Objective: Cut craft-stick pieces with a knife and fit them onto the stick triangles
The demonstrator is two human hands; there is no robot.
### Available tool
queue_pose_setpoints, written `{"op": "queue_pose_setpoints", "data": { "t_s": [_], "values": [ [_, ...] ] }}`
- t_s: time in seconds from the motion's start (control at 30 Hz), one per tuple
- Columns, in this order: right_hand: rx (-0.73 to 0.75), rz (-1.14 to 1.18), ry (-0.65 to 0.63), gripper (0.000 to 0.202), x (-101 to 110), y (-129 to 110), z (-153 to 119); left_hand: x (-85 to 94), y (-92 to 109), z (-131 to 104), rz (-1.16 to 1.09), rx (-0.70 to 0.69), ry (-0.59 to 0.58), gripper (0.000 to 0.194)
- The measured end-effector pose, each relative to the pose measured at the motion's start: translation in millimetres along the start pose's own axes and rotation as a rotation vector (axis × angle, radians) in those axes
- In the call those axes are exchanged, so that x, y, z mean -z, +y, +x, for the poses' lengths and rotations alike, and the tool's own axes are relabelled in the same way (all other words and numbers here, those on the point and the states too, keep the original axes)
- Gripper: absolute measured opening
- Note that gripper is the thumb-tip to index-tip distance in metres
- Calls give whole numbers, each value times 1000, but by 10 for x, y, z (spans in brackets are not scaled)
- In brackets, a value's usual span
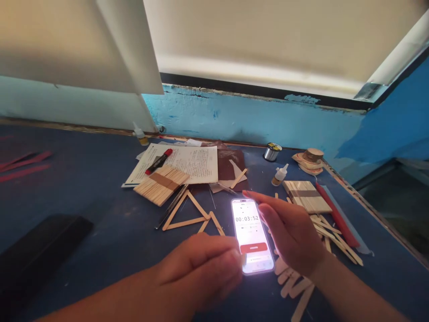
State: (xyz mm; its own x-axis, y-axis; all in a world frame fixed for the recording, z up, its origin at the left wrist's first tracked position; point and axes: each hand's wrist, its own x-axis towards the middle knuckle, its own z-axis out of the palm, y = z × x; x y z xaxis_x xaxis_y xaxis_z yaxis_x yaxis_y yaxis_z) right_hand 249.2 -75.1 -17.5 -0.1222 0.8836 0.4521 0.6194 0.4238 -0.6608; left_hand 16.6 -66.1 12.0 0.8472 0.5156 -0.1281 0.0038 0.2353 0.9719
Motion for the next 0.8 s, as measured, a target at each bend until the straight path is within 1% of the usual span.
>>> {"op": "queue_pose_setpoints", "data": {
  "t_s": [0.07, 0.13, 0.2, 0.27, 0.3, 0.37, 0.5, 0.6, 0.67, 0.8],
  "values": [
    [59, 57, -67, 35, 18, -80, -65, 62, -6, 35, -24, 24, -10, 51],
    [117, 96, -129, 37, 33, -165, -131, 90, -23, 56, -35, 22, 38, 49],
    [157, 108, -184, 39, 40, -228, -174, 76, -40, 55, -24, -13, 99, 48],
    [191, 101, -211, 42, 37, -262, -193, 42, -41, 40, -9, -23, 102, 47],
    [205, 99, -216, 43, 32, -270, -196, 27, -33, 33, -9, -11, 83, 45],
    [220, 109, -217, 46, 21, -274, -199, 8, -7, 28, -25, 9, 82, 43],
    [214, 143, -233, 48, 15, -269, -212, 30, 37, 62, -41, 33, 78, 40],
    [196, 141, -255, 47, 25, -267, -222, 59, 35, 78, -89, 53, 34, 41],
    [190, 134, -262, 48, 26, -261, -225, 65, 28, 69, -87, 69, 27, 41],
    [223, 114, -233, 47, 1, -234, -224, 76, 1, 53, -102, 78, 14, 42]
  ]
}}
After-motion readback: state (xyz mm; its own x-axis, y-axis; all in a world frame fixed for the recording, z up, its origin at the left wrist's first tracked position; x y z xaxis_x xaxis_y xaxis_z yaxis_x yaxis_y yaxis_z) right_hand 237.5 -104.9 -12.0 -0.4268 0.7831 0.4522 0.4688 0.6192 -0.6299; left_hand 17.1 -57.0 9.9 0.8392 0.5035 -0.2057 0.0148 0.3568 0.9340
